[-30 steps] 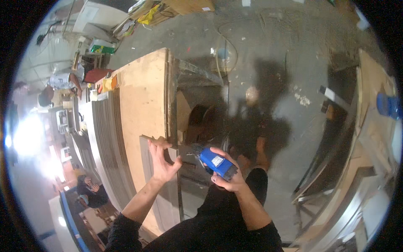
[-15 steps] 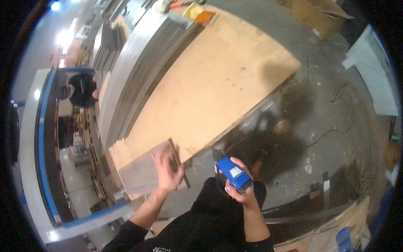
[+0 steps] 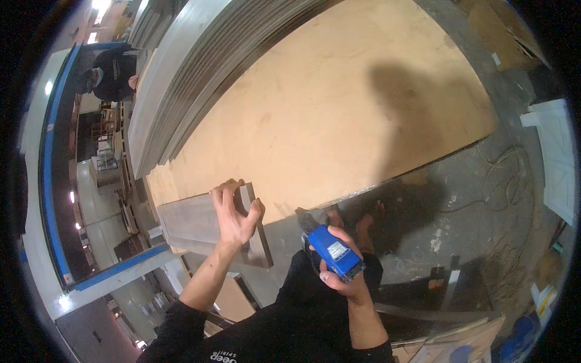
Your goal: Assembling and finishing wooden furniture panels using a pneumatic nail gun and a hammer.
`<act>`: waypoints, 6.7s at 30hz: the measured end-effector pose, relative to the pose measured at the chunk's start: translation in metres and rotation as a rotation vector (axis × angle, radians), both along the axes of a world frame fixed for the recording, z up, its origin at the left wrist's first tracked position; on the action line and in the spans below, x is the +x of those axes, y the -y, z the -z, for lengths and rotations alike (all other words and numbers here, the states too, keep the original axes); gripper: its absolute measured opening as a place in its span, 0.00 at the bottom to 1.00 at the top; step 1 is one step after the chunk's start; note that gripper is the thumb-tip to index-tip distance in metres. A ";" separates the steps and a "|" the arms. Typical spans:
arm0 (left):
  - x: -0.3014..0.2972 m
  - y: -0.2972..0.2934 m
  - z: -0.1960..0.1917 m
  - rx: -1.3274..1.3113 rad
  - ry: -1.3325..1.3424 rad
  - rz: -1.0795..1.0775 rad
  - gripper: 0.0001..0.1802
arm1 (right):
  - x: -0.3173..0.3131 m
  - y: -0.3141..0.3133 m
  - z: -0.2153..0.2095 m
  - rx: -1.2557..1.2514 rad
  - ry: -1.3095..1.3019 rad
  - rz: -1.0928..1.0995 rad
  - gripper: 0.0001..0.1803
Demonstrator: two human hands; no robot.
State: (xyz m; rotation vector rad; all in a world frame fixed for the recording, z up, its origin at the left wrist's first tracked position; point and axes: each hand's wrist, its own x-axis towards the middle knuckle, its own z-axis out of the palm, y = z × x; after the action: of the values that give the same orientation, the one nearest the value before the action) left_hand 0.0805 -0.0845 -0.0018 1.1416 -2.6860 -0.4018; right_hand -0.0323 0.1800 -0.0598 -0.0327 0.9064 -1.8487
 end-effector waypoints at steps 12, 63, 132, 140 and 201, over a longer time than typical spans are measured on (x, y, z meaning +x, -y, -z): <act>0.052 -0.021 0.000 0.106 0.126 0.200 0.35 | 0.009 0.023 -0.011 -0.113 0.247 -0.185 0.50; 0.219 -0.112 -0.022 1.362 -1.053 -1.117 0.21 | -0.151 0.199 -0.135 0.610 -1.845 -0.154 0.33; 0.424 0.124 -0.011 0.139 -0.321 -0.572 0.25 | -0.094 0.142 -0.085 0.778 -1.506 -0.287 0.25; 0.440 0.085 -0.027 0.259 -0.243 -0.689 0.30 | -0.084 0.126 -0.087 0.655 -1.475 -0.409 0.36; 0.104 0.188 -0.039 0.252 -0.353 0.247 0.21 | 0.052 0.137 -0.097 0.734 -1.361 -0.452 0.18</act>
State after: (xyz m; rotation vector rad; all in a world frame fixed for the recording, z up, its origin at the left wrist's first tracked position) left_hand 0.1845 -0.2725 0.0373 0.7066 -2.5102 -0.9115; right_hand 0.0202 0.0433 0.0375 -1.0294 2.2041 -0.7923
